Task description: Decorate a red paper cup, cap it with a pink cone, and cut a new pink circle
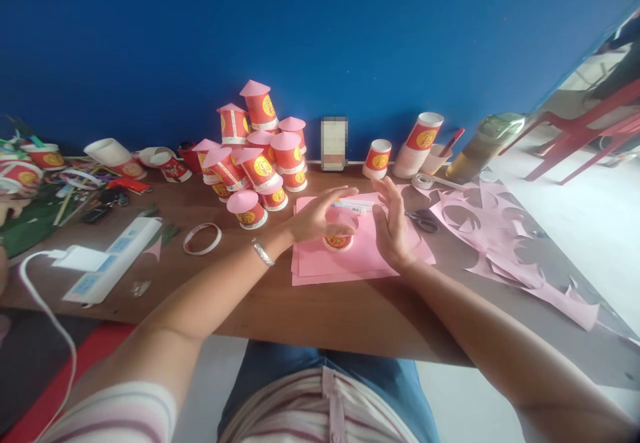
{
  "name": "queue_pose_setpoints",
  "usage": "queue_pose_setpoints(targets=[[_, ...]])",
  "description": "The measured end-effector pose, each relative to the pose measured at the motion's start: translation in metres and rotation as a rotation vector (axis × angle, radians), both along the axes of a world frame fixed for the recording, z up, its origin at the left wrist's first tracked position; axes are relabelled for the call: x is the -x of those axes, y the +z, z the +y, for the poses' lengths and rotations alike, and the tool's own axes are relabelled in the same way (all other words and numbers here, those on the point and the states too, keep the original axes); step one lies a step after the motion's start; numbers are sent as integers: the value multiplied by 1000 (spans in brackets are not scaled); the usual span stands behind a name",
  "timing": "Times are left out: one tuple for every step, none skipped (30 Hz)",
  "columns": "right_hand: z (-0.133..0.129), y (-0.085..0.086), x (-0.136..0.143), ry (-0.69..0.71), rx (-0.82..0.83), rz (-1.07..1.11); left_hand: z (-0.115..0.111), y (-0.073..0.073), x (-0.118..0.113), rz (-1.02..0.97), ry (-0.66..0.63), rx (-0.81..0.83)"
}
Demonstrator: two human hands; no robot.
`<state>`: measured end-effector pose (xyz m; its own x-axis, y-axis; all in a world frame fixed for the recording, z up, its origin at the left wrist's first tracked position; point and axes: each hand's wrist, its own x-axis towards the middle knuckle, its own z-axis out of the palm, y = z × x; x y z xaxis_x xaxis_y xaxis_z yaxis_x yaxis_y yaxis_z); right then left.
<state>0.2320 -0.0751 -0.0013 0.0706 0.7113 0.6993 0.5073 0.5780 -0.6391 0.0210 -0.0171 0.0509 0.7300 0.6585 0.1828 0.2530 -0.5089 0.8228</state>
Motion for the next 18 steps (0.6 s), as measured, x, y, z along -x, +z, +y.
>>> queue_pose_setpoints(targets=[[2,0,-2,-11,7,17,3,1,-3,9,-24,2],[3,-1,-4,-20,16,27,6,2,-6,24,-37,1],[5,-1,-5,-27,27,29,8,1,-8,42,-40,-3],[5,-1,-7,-30,39,26,10,0,-10,61,-39,-10],[6,-1,-8,-29,49,21,11,-1,-12,75,-39,-19],[6,-1,-8,-27,58,17,12,-3,-14,80,-42,-29],[6,-1,-9,-25,65,15,13,-5,-15,77,-51,-41],[6,-1,-9,-22,71,15,14,-6,-17,71,-65,-51],[6,-1,-9,-17,75,17,14,-7,-18,65,-82,-57],[6,-2,-9,-10,76,22,15,-8,-20,60,-96,-59],[6,-2,-9,-3,76,28,15,-8,-21,59,-105,-58],[6,-2,-9,5,76,31,15,-8,-22,64,-110,-57],[6,-2,-9,12,77,31,15,-8,-22,74,-112,-58],[6,-2,-10,15,80,29,15,-7,-23,84,-112,-64],[6,-2,-10,15,81,25,15,-6,-23,94,-113,-71],[6,-1,-10,14,79,18,15,-4,-22,100,-112,-76],[5,-1,-10,17,72,7,15,-3,-20,105,-109,-76],[4,-1,-10,21,60,-9,15,-2,-18,108,-102,-74]])
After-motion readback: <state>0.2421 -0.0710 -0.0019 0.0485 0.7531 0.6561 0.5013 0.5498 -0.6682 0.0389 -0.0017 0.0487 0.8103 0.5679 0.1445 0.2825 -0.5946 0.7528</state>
